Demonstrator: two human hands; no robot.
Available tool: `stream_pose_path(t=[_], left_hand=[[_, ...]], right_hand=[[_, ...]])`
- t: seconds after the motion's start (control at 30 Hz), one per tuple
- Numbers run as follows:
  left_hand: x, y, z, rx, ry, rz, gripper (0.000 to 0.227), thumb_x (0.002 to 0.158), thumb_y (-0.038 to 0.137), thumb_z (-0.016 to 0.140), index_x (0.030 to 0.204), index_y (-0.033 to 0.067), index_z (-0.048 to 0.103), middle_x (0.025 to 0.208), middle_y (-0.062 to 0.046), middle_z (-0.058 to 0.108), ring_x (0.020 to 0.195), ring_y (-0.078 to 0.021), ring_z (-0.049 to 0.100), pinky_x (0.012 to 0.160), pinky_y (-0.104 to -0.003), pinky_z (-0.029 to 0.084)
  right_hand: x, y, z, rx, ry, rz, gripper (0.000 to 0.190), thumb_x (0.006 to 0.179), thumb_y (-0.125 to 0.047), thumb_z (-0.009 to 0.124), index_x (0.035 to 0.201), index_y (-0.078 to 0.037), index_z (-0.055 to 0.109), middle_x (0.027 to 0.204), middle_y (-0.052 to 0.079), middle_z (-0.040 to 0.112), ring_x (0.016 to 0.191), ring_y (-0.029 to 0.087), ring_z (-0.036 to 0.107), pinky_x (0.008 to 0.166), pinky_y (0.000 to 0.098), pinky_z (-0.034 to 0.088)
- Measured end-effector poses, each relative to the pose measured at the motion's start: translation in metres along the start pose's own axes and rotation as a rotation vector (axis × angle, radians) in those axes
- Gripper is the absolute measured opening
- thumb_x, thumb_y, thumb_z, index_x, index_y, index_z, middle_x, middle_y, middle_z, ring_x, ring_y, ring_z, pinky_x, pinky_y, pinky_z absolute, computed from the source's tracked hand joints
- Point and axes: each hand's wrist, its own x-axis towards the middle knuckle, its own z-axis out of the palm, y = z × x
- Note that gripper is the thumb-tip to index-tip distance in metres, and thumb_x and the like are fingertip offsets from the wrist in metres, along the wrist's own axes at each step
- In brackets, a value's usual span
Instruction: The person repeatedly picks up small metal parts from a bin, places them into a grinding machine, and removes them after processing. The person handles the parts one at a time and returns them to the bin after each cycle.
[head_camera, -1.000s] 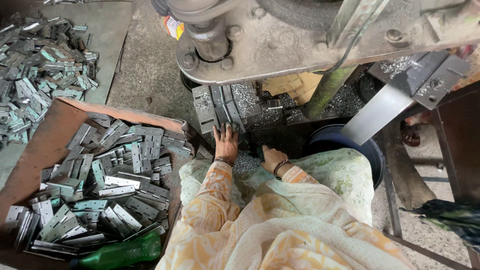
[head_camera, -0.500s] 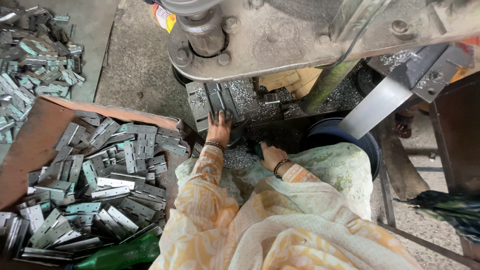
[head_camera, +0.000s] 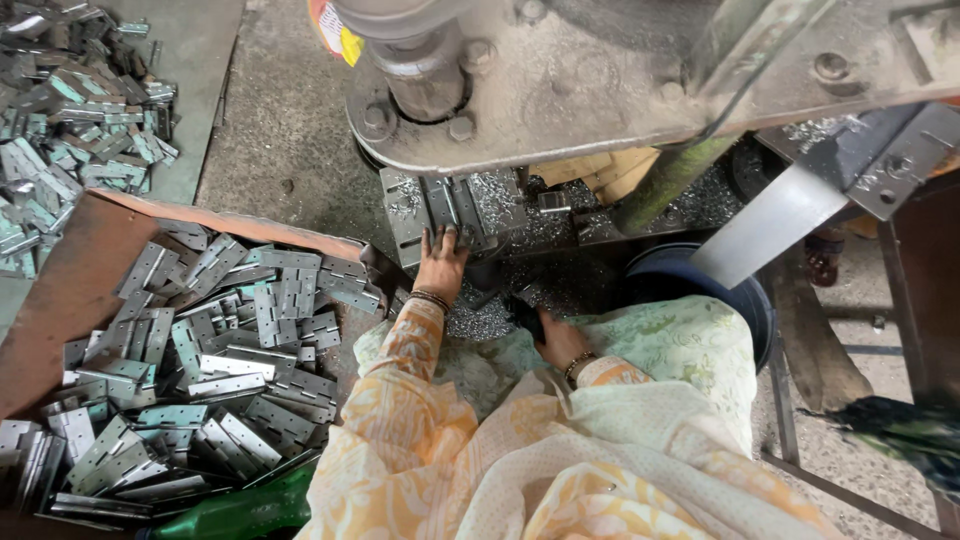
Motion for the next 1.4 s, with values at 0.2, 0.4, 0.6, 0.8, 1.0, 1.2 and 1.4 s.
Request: stream_pose_path(t=[0.2, 0.4, 0.6, 0.8, 1.0, 1.2, 1.4], left_hand=[[0.001, 0.002, 0.018, -0.040, 0.149, -0.008, 0.044, 0.099, 0.014, 0.048, 0.142, 0.0164, 0.059, 0.153, -0.021, 0.043, 0.147, -0.0375, 0.037, 0.125, -0.060, 0.016], [0.001, -0.003, 0.025, -0.092, 0.092, 0.000, 0.042, 0.100, 0.012, 0.049, 0.139, 0.0176, 0.062, 0.157, -0.019, 0.041, 0.151, -0.0351, 0.034, 0.127, -0.056, 0.017], [-0.002, -0.011, 0.029, -0.125, 0.130, 0.006, 0.042, 0.097, 0.010, 0.050, 0.136, 0.0182, 0.064, 0.157, -0.019, 0.040, 0.151, -0.0335, 0.033, 0.125, -0.057, 0.019], [-0.010, -0.010, 0.025, -0.130, 0.100, -0.043, 0.032, 0.105, 0.022, 0.050, 0.133, 0.0169, 0.065, 0.159, -0.015, 0.041, 0.155, -0.0315, 0.032, 0.128, -0.061, 0.014], [-0.014, 0.014, 0.002, -0.013, 0.260, -0.207, 0.052, 0.095, 0.040, 0.053, 0.140, 0.0149, 0.063, 0.158, -0.012, 0.039, 0.151, -0.0336, 0.027, 0.118, -0.073, 0.005], [-0.002, 0.026, -0.011, 0.036, 0.119, -0.420, 0.042, 0.100, 0.042, 0.050, 0.132, 0.0203, 0.067, 0.163, 0.000, 0.039, 0.155, -0.0378, 0.021, 0.115, -0.079, 0.002], [0.032, 0.012, -0.011, 0.043, -0.069, -0.473, 0.039, 0.105, 0.038, 0.041, 0.130, 0.0218, 0.067, 0.166, 0.001, 0.034, 0.155, -0.0372, 0.018, 0.115, -0.079, 0.001]], right_hand=[[-0.006, -0.025, -0.037, -0.047, -0.069, 0.016, 0.059, 0.082, -0.024, 0.074, 0.131, -0.006, 0.046, 0.094, 0.028, 0.072, 0.090, 0.047, 0.070, 0.081, 0.0571, 0.056], [0.001, -0.043, -0.063, -0.109, -0.056, -0.010, 0.052, 0.084, -0.022, 0.071, 0.127, -0.007, 0.048, 0.095, 0.025, 0.073, 0.089, 0.045, 0.072, 0.078, 0.0563, 0.058], [-0.003, -0.008, -0.011, -0.085, 0.010, -0.013, 0.051, 0.086, -0.025, 0.071, 0.129, -0.009, 0.048, 0.094, 0.024, 0.074, 0.087, 0.045, 0.071, 0.077, 0.0568, 0.058], [0.007, 0.016, 0.030, -0.013, 0.081, 0.050, 0.058, 0.088, -0.029, 0.072, 0.139, -0.015, 0.046, 0.094, 0.025, 0.073, 0.083, 0.046, 0.072, 0.073, 0.0570, 0.059], [-0.003, 0.003, 0.014, 0.029, 0.070, 0.027, 0.061, 0.085, -0.024, 0.072, 0.139, -0.015, 0.045, 0.094, 0.027, 0.072, 0.085, 0.048, 0.071, 0.075, 0.0579, 0.058], [-0.001, -0.027, -0.043, -0.031, -0.054, -0.013, 0.058, 0.081, -0.021, 0.074, 0.130, -0.005, 0.046, 0.093, 0.028, 0.071, 0.089, 0.048, 0.070, 0.079, 0.0572, 0.057], [-0.001, -0.026, -0.044, -0.056, -0.078, -0.010, 0.057, 0.083, -0.022, 0.073, 0.131, -0.005, 0.046, 0.096, 0.028, 0.071, 0.089, 0.047, 0.070, 0.077, 0.0561, 0.058]])
